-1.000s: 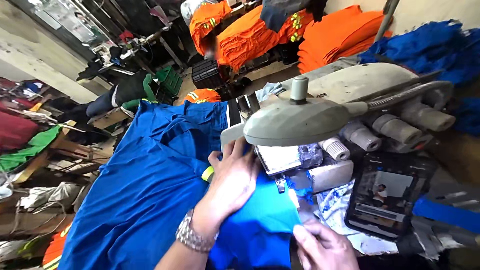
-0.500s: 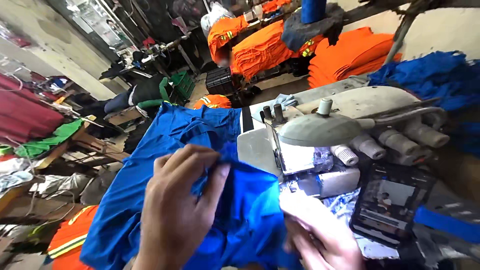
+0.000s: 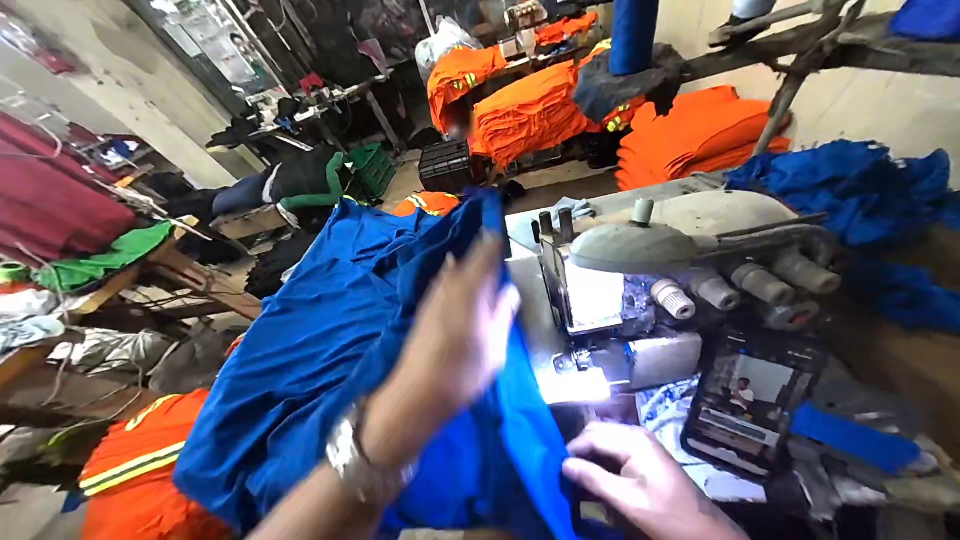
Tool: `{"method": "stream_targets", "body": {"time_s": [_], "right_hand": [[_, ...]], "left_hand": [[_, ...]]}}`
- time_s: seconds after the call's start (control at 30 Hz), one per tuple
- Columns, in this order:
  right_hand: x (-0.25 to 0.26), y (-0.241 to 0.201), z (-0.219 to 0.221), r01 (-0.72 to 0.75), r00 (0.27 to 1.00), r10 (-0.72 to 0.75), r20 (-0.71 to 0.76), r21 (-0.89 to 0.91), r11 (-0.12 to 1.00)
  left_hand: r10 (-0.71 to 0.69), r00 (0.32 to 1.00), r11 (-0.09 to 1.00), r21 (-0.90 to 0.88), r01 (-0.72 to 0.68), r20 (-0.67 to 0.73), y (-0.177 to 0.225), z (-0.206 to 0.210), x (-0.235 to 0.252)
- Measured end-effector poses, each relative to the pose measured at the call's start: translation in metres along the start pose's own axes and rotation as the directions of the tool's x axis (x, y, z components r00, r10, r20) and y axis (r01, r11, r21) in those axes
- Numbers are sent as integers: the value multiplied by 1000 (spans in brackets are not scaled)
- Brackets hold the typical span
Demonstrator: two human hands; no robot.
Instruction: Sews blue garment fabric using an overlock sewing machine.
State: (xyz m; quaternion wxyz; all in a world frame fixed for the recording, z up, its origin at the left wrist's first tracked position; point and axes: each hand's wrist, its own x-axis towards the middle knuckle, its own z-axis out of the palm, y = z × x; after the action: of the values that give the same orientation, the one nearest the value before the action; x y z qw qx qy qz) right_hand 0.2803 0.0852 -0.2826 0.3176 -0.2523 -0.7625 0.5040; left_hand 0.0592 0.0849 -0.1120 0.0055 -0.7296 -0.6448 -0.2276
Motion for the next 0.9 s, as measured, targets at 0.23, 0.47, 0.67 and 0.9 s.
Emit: {"method": "stream_targets", "body": {"time_s": [0.23, 0.47, 0.67, 0.9], "right_hand": [[2, 19, 0, 4, 985, 35, -171, 222, 975], [-3, 29, -2, 118, 985, -90, -149, 187, 975], [-35, -10, -24, 10, 951, -51, -304, -136, 991], [-11, -23, 15, 136, 955, -112, -273, 70, 988]], "left_hand": [[33, 984, 994, 98, -51, 177, -36, 97, -2], [7, 979, 985, 166, -42, 204, -18, 98, 24], [336, 941, 927, 197, -320, -51, -8, 62, -65], [437, 890, 894, 46, -446, 134, -8, 25, -85]]}}
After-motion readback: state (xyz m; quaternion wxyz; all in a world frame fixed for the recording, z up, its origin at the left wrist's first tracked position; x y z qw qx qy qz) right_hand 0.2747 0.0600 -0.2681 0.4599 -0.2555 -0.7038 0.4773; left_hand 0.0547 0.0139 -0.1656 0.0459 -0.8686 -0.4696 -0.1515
